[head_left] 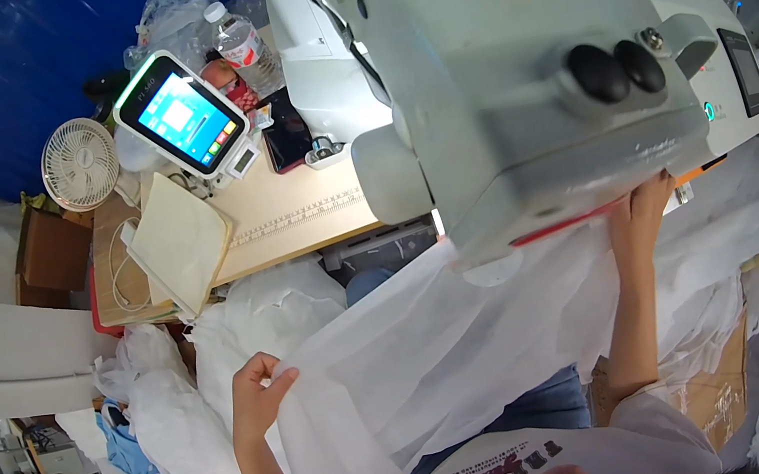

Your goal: Feeding and smoothing large sheets of white fabric into an industrial machine on a factory floor.

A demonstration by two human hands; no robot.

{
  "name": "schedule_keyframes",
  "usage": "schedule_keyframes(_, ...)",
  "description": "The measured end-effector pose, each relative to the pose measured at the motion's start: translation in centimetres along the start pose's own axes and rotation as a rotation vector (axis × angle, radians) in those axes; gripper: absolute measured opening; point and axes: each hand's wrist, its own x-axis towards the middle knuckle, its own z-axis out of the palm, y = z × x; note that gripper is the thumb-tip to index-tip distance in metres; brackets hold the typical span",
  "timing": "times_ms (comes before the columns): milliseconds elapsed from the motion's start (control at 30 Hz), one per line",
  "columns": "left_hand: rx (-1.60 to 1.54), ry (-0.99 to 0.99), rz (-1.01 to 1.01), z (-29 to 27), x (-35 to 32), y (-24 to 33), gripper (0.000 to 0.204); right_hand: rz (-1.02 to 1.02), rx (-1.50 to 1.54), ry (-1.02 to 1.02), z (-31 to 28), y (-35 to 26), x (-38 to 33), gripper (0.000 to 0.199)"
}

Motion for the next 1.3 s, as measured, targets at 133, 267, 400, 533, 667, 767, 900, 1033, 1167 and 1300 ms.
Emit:
schedule_keyframes(133, -0.567, 0.028, -0.103, 0.5, -2.4, -0.1, 0.02, -0.184, 0.2, 0.113, -0.9, -3.6, -0.6, 0.021)
schedule_keyframes(267, -0.984, -0.002, -0.013, -0.8, -5.4, -8.4, 0.016, -0.245, 0.353, -0.23, -1.9, -6.1, -1.2, 0.022)
schedule_keyframes(400, -0.803, -0.405, 0.127, -3.5, -8.1, -10.6, 0.015, 0.108, 0.398, -0.398, -0.8, -6.6, -1.5, 0.024)
schedule_keyframes(533, 0.409, 0.266, -0.022, -2.9, -9.4, -3.0, 0.006, -0.035, 0.249, -0.614, -1.6, -9.1, -1.3, 0.033)
schedule_keyframes(667, 1.11, 0.655, 0.215, -1.7, -6.5, -0.3, 0.01, 0.137, 0.169, -0.661, -2.2, -11.4, -1.2, 0.037)
schedule_keyframes(767, 1.193, 0.718, 0.285, -1.3, -3.2, -1.1, 0.007, 0.003, 0.289, -0.415, -1.1, -11.4, -2.4, 0.035)
schedule_keyframes(900, 0.216, 0.451, -0.049, 0.1, -2.5, -0.8, 0.003, 0.357, 0.382, -0.669, -4.9, -3.4, -2.5, 0.024)
schedule_keyframes(1033, -0.819, -0.306, 0.054, -2.0, -0.9, -4.5, 0.004, 0.224, 0.536, -0.61, -5.8, 1.5, -3.4, 0.018)
schedule_keyframes(1167, -1.137, 0.023, -0.192, 0.3, 1.0, -0.1, 0.009, 0.615, 0.902, -0.144, -4.9, -0.6, -4.1, 0.016)
schedule_keyframes(1300, -1.06, 0.21, -0.029, 2.4, 0.2, 4.1, 0.008, 0.206, 0.514, -0.12, -3.4, -3.2, -2.2, 0.01)
